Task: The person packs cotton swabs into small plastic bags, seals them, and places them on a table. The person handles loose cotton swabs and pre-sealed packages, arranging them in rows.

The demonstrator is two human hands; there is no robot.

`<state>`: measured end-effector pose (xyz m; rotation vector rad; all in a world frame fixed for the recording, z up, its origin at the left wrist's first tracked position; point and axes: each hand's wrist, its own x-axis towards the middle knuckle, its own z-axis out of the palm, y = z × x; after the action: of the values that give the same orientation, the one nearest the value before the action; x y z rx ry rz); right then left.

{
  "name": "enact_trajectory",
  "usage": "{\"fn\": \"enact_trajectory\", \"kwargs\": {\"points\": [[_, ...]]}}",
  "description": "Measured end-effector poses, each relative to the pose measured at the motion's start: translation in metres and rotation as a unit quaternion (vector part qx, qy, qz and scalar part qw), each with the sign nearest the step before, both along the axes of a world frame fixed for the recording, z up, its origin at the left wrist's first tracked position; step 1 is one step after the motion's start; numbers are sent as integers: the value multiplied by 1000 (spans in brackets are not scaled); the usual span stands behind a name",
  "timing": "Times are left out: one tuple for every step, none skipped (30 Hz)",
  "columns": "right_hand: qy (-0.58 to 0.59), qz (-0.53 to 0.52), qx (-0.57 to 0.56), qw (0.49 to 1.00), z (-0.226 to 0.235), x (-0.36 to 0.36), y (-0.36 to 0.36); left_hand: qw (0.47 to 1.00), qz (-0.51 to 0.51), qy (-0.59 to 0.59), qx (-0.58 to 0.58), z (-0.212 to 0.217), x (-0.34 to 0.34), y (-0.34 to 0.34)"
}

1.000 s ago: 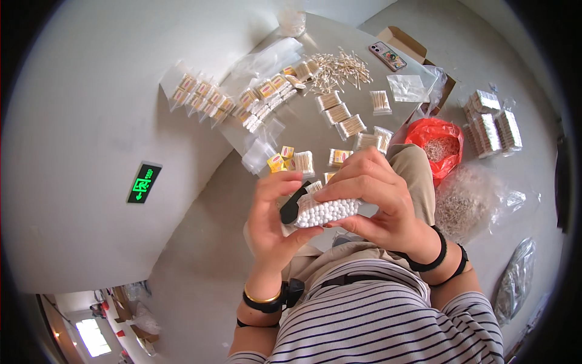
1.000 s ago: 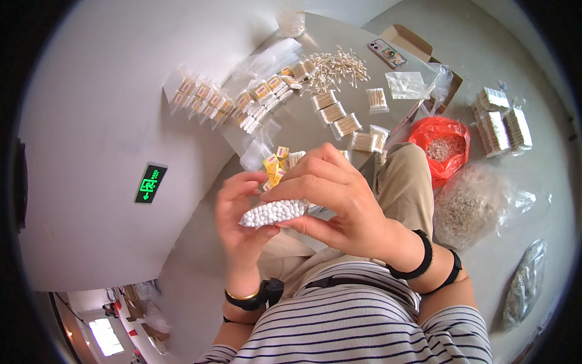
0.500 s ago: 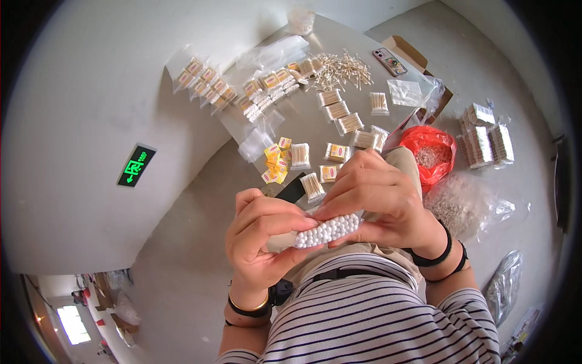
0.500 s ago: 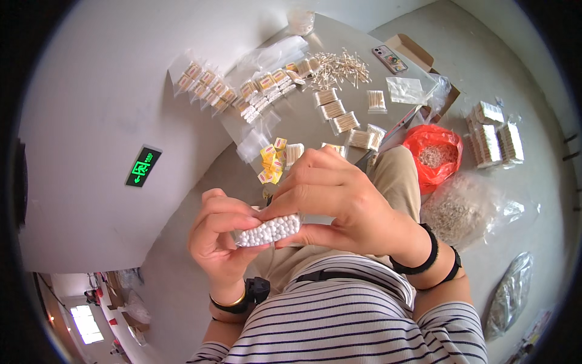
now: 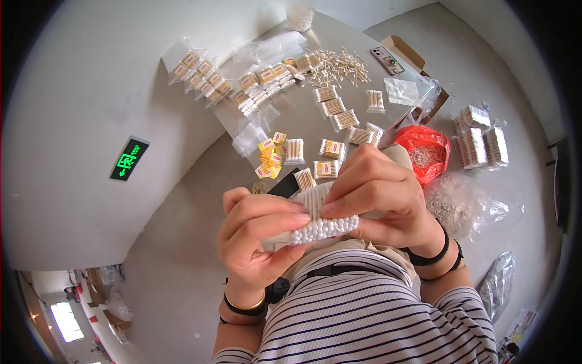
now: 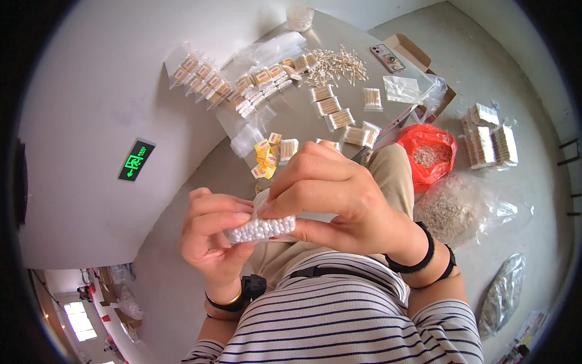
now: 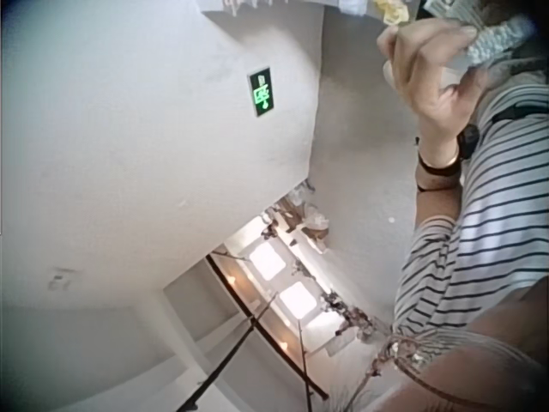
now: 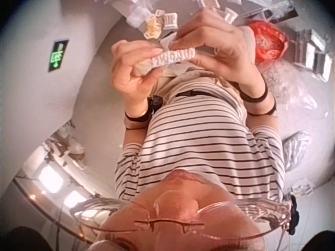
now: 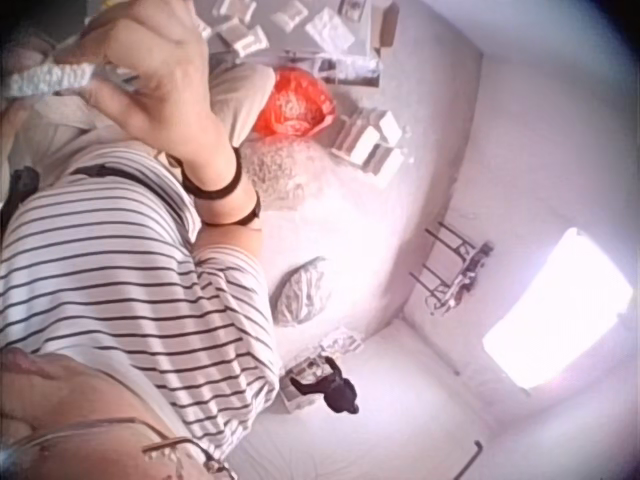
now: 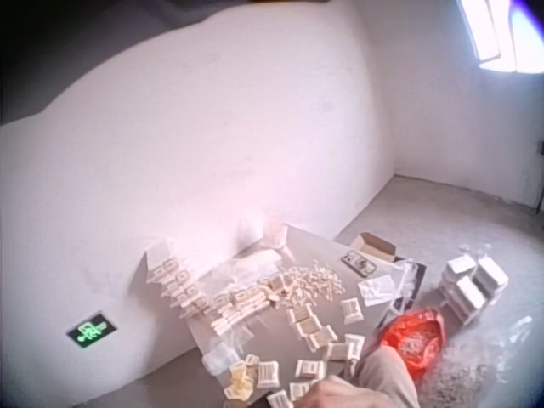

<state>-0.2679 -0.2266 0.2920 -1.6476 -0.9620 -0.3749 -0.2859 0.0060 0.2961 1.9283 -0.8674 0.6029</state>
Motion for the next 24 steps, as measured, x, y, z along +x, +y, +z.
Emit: {"fn": "enact_trajectory", "kwargs": {"points": [[6,2,6,1000,-1,0,0,1000,0,-4,6,1,0,1],[12,5,12,1000,-2,1,0,1000,0,-8,12,2,0,1],[17,8,18,1000,-3,1,0,1000,0,-12,17,3,-1,2],[20,8,16,1000,-2,1,1,1000,5,-7,-4,3,-2,-1],[23,8,14,1000,1,1,2,1000,10,-2,-26,2,-2,-6],[26,8,13,1000,2,1,2,999,15,3,-48,2,-2,-8],[22,7,9,1000,2,1,2,999,23,7,-29,4,-3,-8],[18,7,5,1000,2,2,3,999,32,10,-10,7,-5,-8],[15,6,1,1000,1,2,3,999,40,14,8,8,-6,-7],[29,0,8,1000,3,1,3,999,43,4,19,9,-5,-6],[44,-5,16,999,6,-2,4,998,46,-7,31,9,-4,-5],[58,-9,23,998,8,-2,5,998,51,-18,43,10,-4,-3],[41,-17,20,999,7,-2,5,998,51,-12,46,10,-4,-3],[25,-25,18,999,5,-1,5,998,50,-6,49,11,-4,-3],[9,-32,15,999,4,0,4,997,50,0,51,11,-5,-2],[5,-32,14,999,5,0,4,998,47,3,48,11,-5,-2],[2,-32,14,999,5,0,4,998,44,5,45,11,-4,-2],[-1,-31,13,999,5,1,4,998,41,8,41,10,-4,-2],[-6,-32,13,999,4,1,4,998,38,13,40,10,-4,-2],[-11,-34,13,999,2,2,4,999,34,19,38,10,-4,-1],[-16,-35,12,999,1,3,5,999,30,25,36,9,-4,0],[-17,-36,11,999,1,3,5,999,28,25,32,9,-3,0],[-18,-36,11,999,1,3,5,999,27,26,28,9,-3,0],[-20,-36,10,999,1,3,5,999,25,26,24,8,-2,0]]}}
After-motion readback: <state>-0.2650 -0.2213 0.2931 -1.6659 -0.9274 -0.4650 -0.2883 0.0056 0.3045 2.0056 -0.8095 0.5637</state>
